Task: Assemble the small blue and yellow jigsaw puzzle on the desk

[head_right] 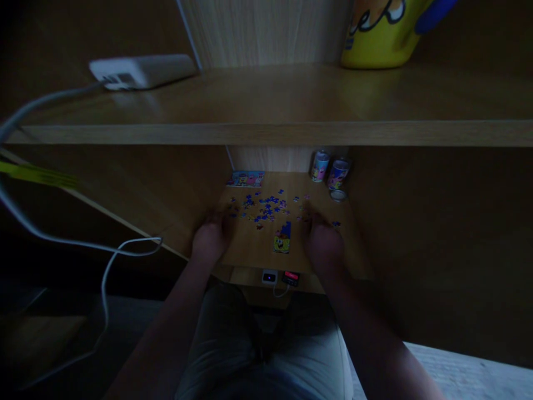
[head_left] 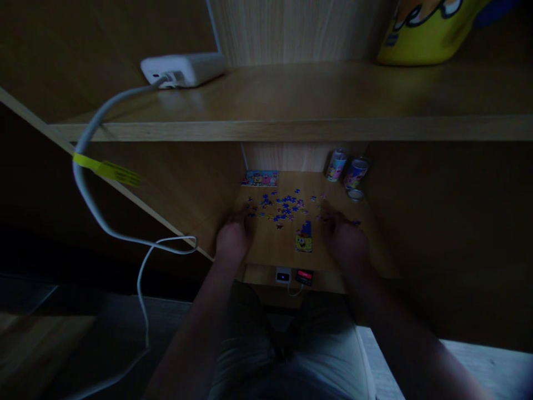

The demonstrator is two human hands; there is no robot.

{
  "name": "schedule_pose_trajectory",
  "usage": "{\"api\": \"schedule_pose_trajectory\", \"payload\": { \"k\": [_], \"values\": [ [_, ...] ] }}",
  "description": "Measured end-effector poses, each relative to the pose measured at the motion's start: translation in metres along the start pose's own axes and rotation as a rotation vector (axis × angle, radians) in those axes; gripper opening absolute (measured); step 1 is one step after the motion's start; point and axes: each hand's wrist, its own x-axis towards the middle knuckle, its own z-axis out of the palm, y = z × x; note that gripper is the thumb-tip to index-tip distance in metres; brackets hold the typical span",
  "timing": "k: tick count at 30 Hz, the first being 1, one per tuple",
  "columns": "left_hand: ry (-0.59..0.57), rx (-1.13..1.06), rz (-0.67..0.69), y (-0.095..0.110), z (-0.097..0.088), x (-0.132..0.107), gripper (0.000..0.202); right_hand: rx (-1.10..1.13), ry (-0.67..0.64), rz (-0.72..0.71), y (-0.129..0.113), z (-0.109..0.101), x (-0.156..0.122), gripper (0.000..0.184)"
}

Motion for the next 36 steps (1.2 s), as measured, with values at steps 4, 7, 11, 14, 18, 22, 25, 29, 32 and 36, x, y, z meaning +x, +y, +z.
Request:
{"api": "schedule_pose_trajectory", "payload": {
  "k": [4,7,11,14,18,22,25,29,32,36],
  "values": [
    [-0.068,0.017,-0.003,0.0000,-0.0008,0.0001,0.039,0.043,0.005,-0.072,0.0010,-0.0012,-0.0007,0.044],
    [-0.055,0.014,0.013,0.0000,-0.0013,0.0007,0.038,0.068,-0.017,-0.157,0.0017,0.0000,-0.0012,0.042],
    [-0.063,0.022,0.004,0.0004,-0.0028,0.0006,0.037,0.059,-0.021,-0.242,0.0013,0.0024,-0.0011,0.039],
    [-0.073,0.021,0.008,0.0000,-0.0027,0.0005,0.038,0.044,-0.024,-0.249,-0.0001,0.0009,-0.0014,0.040],
    [-0.067,0.010,0.009,-0.0007,-0.0017,0.0002,0.041,0.045,-0.046,-0.270,-0.0020,-0.0042,-0.0029,0.040],
    [-0.070,0.016,0.008,0.0006,-0.0038,-0.0007,0.039,0.015,-0.048,-0.274,-0.0014,-0.0036,-0.0030,0.038],
    [-0.068,0.015,0.006,0.0011,-0.0045,-0.0011,0.039,-0.013,-0.043,-0.302,0.0002,0.0001,-0.0019,0.036],
    [-0.065,0.003,0.018,-0.0002,-0.0026,-0.0005,0.038,-0.031,-0.055,-0.311,0.0007,0.0016,-0.0012,0.035],
    [-0.063,0.022,0.020,-0.0012,-0.0010,0.0000,0.039,-0.019,-0.069,-0.315,0.0001,-0.0006,-0.0015,0.034],
    [-0.058,0.028,0.035,-0.0014,0.0001,-0.0007,0.044,-0.036,-0.098,-0.325,-0.0006,-0.0048,-0.0025,0.035]
  ]
}}
